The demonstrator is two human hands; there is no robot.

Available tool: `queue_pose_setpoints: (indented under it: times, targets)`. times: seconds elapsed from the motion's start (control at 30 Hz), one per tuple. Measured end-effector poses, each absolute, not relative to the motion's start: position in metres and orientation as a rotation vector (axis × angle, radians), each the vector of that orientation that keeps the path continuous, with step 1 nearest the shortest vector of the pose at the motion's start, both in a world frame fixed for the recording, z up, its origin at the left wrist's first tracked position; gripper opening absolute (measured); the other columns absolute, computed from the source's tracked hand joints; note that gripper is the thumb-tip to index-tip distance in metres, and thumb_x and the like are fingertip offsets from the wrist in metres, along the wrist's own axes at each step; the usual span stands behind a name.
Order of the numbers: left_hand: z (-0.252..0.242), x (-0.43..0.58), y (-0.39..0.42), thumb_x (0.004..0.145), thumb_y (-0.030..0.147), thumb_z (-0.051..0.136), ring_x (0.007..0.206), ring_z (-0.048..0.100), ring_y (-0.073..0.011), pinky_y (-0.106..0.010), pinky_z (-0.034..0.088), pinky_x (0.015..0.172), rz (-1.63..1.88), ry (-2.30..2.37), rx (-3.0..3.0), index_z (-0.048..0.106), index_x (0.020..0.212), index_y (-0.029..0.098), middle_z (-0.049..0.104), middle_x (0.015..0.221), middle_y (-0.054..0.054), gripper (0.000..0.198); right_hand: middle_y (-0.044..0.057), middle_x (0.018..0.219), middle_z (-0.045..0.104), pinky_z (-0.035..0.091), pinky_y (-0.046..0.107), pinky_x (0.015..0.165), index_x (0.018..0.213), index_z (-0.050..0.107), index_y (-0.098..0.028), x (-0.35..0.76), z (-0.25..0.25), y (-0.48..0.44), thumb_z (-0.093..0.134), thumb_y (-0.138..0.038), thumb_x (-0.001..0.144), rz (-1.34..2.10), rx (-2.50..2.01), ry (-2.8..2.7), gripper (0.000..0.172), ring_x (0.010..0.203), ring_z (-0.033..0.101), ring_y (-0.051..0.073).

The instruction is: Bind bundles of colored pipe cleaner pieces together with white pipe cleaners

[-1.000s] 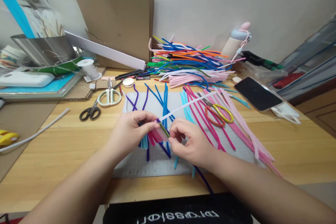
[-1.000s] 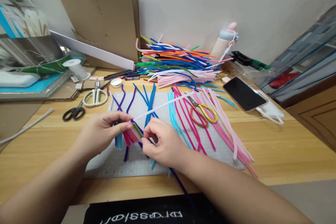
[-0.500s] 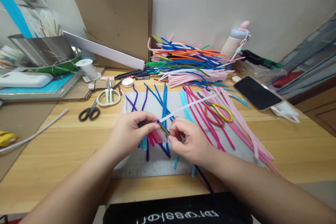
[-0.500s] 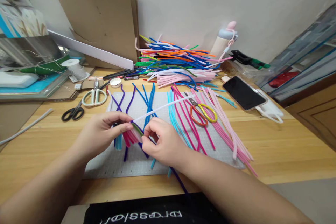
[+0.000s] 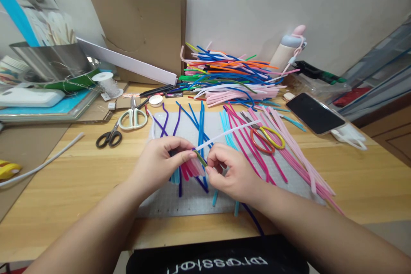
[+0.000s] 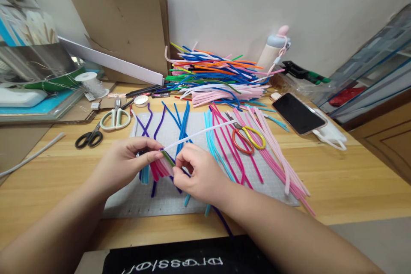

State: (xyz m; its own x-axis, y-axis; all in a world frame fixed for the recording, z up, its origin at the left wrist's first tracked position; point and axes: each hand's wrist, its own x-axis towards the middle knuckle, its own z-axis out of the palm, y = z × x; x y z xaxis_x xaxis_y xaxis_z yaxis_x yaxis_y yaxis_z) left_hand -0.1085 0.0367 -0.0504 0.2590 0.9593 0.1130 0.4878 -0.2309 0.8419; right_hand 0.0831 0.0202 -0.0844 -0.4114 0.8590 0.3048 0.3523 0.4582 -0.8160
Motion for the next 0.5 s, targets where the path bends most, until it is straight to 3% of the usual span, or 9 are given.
queue_pose_setpoints:
  times: [0.3,0.4,0.5]
  targets:
    - [-0.0502,-0.1095,0.0344,0.078,0.031,0.063,0.065,0.063,-0.0148,-0.024,0.048,0.061,0.807,1.318,1.797,0.07,0.071,0.017,0.071,0.068,-0.002,0.017,-0.002,0.07,0.046,0.036,0.025,0.057,0.07,0.047,-0.018,0.0843,-0.0865,0.02,0.055,-0.011,0.075,0.9,-1.0,-1.99,0.011,0.063,0.045,0.011]
    - [-0.0512,-0.1124,0.0353,0.076,0.034,0.065,0.059,0.059,-0.0125,-0.021,0.046,0.056,0.847,1.332,1.65,0.069,0.073,0.017,0.069,0.066,-0.001,0.018,-0.001,0.074,0.05,0.039,0.025,0.061,0.082,0.051,-0.018,0.0849,-0.0874,0.0196,0.053,-0.022,0.085,1.118,-1.021,-1.878,0.005,0.066,0.047,0.012]
    - [-0.0515,-0.1148,0.0373,0.073,0.036,0.069,0.055,0.057,-0.011,-0.02,0.046,0.054,0.905,1.317,1.468,0.069,0.074,0.016,0.067,0.065,0.0,0.02,0.0,0.074,0.055,0.04,0.025,0.058,0.089,0.053,-0.018,0.0844,-0.0909,0.0196,0.04,-0.037,0.095,1.456,-1.012,-1.661,0.024,0.062,0.05,0.011]
